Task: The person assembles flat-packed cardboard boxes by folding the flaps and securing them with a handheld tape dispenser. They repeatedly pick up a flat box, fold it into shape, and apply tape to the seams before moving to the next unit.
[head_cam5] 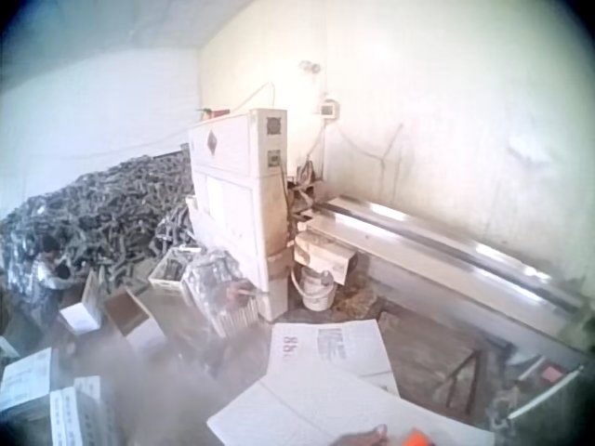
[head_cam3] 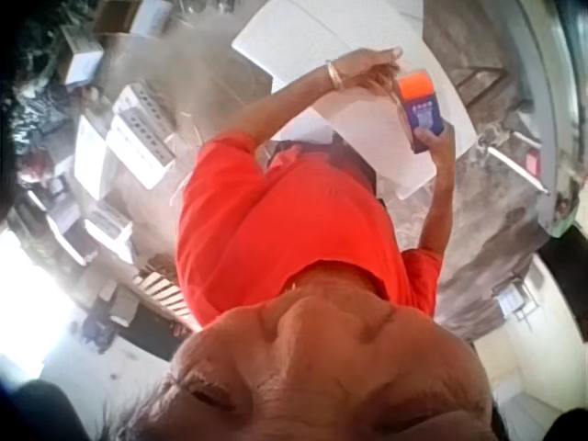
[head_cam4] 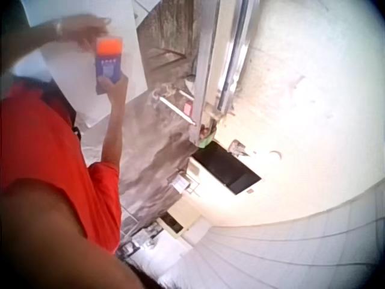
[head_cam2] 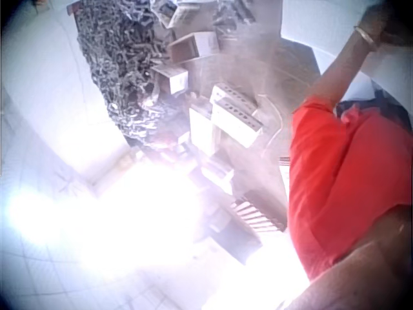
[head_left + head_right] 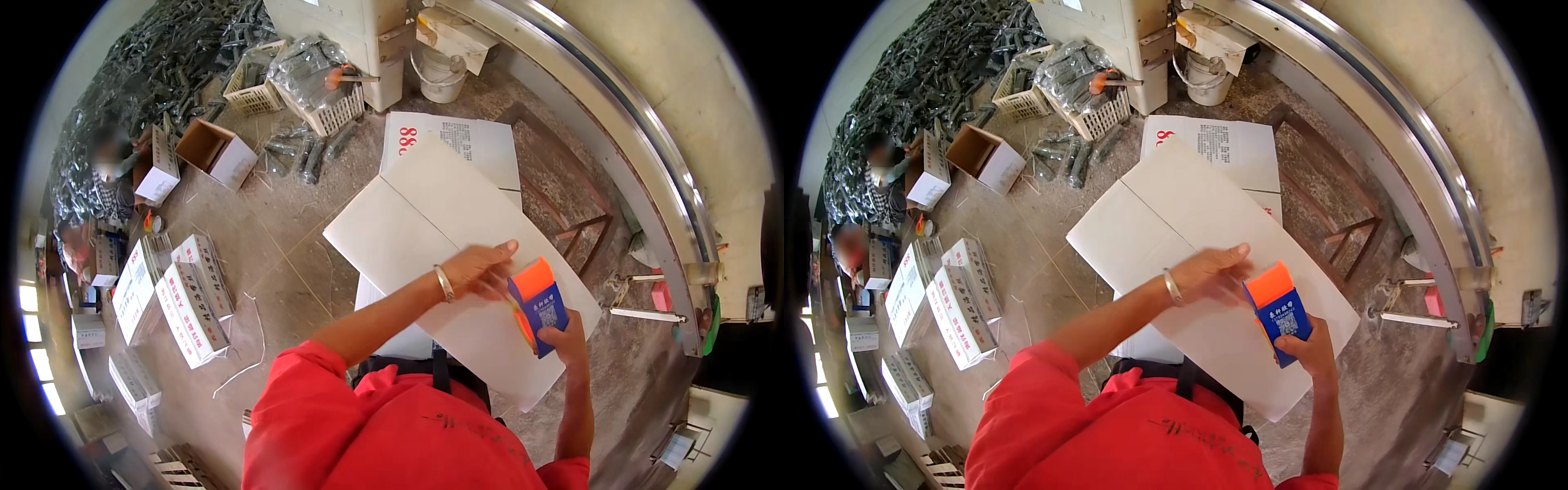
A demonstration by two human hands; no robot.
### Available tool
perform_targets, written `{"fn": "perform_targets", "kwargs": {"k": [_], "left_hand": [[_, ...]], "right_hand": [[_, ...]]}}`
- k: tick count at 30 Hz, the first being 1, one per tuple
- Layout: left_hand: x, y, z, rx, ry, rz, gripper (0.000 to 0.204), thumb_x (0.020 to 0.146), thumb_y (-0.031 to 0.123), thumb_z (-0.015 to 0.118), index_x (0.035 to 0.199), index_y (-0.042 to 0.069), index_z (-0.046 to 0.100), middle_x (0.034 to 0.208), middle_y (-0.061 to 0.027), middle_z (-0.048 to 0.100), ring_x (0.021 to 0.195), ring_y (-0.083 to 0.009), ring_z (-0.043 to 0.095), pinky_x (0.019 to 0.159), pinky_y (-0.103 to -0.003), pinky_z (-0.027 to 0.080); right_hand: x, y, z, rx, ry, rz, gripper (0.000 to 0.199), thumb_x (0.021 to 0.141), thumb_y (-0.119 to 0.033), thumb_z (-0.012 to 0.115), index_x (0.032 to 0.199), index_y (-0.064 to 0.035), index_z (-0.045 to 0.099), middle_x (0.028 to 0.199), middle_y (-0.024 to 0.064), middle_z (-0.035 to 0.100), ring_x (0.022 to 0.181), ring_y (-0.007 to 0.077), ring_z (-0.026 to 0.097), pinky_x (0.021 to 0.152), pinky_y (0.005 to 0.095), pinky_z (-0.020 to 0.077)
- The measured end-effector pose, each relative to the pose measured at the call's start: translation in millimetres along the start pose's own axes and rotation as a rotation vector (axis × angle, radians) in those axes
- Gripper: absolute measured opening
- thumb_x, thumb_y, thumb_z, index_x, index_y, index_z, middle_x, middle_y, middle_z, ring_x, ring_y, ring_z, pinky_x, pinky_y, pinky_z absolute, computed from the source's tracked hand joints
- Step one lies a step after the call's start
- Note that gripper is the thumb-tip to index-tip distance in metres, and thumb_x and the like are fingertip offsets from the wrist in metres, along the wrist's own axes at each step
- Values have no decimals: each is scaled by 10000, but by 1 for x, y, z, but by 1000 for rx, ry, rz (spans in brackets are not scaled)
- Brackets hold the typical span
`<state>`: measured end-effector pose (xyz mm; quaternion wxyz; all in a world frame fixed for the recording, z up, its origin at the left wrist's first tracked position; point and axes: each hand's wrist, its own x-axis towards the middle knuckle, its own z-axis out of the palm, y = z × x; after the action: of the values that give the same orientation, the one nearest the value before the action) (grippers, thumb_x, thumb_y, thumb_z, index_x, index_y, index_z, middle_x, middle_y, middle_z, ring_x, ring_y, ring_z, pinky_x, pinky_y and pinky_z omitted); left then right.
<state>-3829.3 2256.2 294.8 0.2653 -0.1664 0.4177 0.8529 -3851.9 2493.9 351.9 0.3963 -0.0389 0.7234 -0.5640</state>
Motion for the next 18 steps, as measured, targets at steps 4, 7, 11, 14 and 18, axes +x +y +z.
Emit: {"fn": "perform_targets", "kwargs": {"k": [4,7,11,14,18], "left_hand": [[25,-30,4,-240,-158,-58,514,850,489,499,1003,2,561,845,-80,584,645,-143,554,549,-271,432],[32,-42,8,-177,-33,111,392,832,402,569,784,17,630,610,-28,567,491,-89,525,440,-201,419],[19,-29,-14,537,310,471,293,826,268,572,738,3,661,590,-60,597,512,-96,533,487,-243,437],[-8,6,-57,570,554,588,254,822,218,560,714,14,665,646,-74,643,566,-121,575,559,-269,464],[-50,62,-158,748,980,722,247,789,244,623,676,29,665,549,-69,592,514,-102,528,526,-270,431]], "right_hand": [[0,-3,2,-32,-14,-6,286,634,-78,647,881,57,592,659,85,606,492,144,575,462,271,494],[-1,-9,5,-81,16,-36,285,646,-93,663,879,52,589,672,79,606,508,139,577,474,268,494],[8,-23,10,-158,-35,34,304,648,-106,685,895,44,590,697,69,604,555,119,576,509,257,490],[35,-44,22,-273,-144,103,321,656,-145,696,906,32,600,712,61,606,604,106,569,556,258,482],[84,-76,70,-435,-296,2,366,678,-266,686,901,15,615,760,50,617,679,112,565,647,258,456]]}}
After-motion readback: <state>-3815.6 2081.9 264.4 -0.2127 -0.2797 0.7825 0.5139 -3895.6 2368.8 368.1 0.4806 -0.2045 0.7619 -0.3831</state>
